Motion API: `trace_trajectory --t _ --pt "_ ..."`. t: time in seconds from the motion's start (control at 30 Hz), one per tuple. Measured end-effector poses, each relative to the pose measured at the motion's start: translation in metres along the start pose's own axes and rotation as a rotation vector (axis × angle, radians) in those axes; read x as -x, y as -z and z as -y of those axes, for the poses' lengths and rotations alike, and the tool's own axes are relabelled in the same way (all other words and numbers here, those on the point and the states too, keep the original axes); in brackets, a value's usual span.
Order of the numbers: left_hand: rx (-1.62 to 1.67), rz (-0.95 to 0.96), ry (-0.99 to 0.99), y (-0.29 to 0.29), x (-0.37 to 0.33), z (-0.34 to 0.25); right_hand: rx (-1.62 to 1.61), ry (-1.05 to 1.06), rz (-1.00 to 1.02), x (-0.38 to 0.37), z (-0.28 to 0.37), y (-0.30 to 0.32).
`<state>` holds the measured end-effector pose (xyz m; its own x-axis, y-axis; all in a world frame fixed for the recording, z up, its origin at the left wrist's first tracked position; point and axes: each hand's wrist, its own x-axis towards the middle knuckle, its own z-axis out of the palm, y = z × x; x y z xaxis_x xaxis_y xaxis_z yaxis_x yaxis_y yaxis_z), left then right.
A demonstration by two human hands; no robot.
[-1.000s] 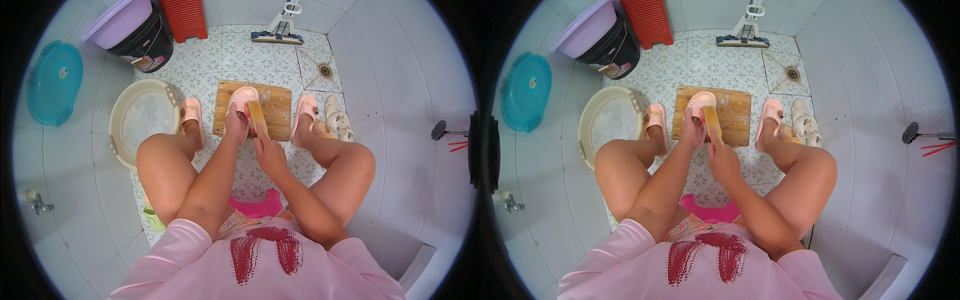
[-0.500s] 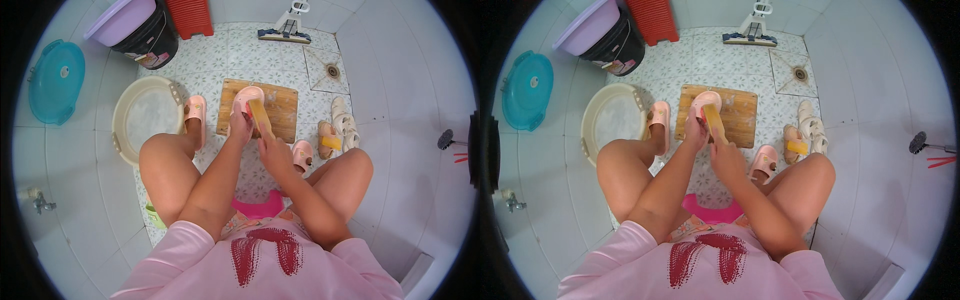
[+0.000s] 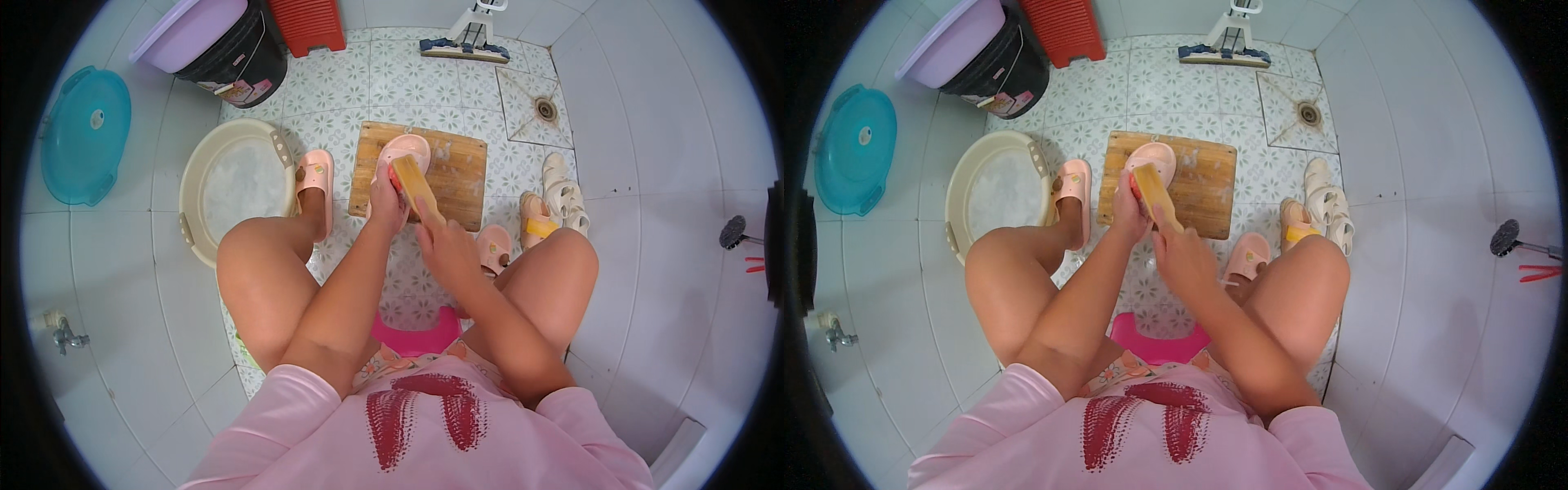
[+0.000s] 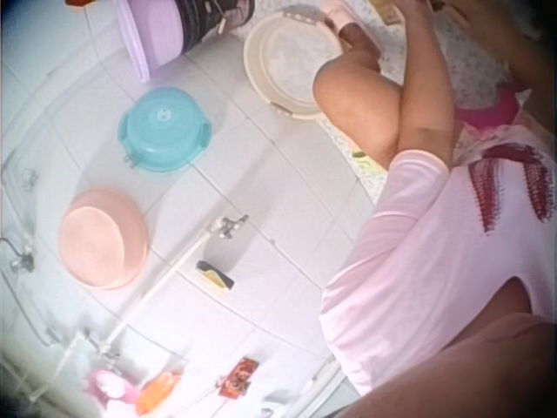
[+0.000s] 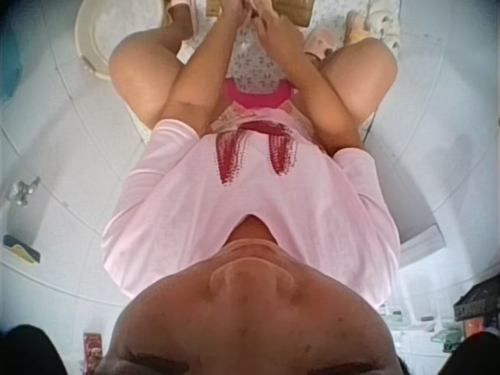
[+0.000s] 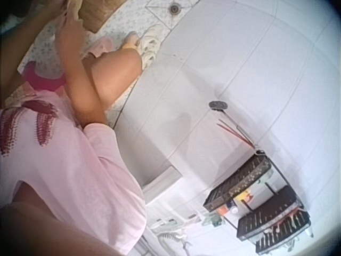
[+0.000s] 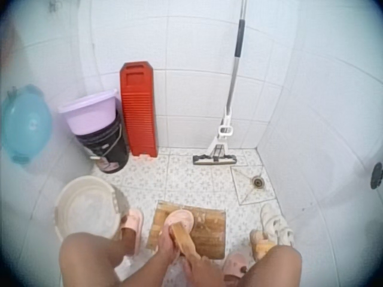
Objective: The person cleans a shoe using a brush and soapy water. They scrub the exterior of the shoe while holding it against a wooden board and then rinse it in a basin of water.
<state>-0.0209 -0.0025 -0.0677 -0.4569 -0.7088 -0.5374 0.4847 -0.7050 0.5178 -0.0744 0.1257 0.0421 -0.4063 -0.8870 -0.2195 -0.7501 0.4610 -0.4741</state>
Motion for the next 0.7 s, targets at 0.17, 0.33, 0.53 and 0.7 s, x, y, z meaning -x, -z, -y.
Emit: trace_trajectory --t 0.17,0.33,0.53,0.7 --pt "-0.109 0.033 -0.035 0.027 -0.019 0.005 0.043 0.027 -0.12 -0.056 -0.015 -0.016" --pt "-0.212 -0.092 -0.014 0.014 -0.011 0.004 0.021 0.06 -0.104 -0.04 -0.018 -0.003" --pt "-0.021 0.029 -0.046 0.002 0.001 -0.002 0.072 -0.011 -0.046 -0.019 0.004 -0.003" --pt "-0.109 0.004 -0.033 0.006 -0.005 0.0 0.043 -0.01 -0.105 -0.059 -0.014 -0.014"
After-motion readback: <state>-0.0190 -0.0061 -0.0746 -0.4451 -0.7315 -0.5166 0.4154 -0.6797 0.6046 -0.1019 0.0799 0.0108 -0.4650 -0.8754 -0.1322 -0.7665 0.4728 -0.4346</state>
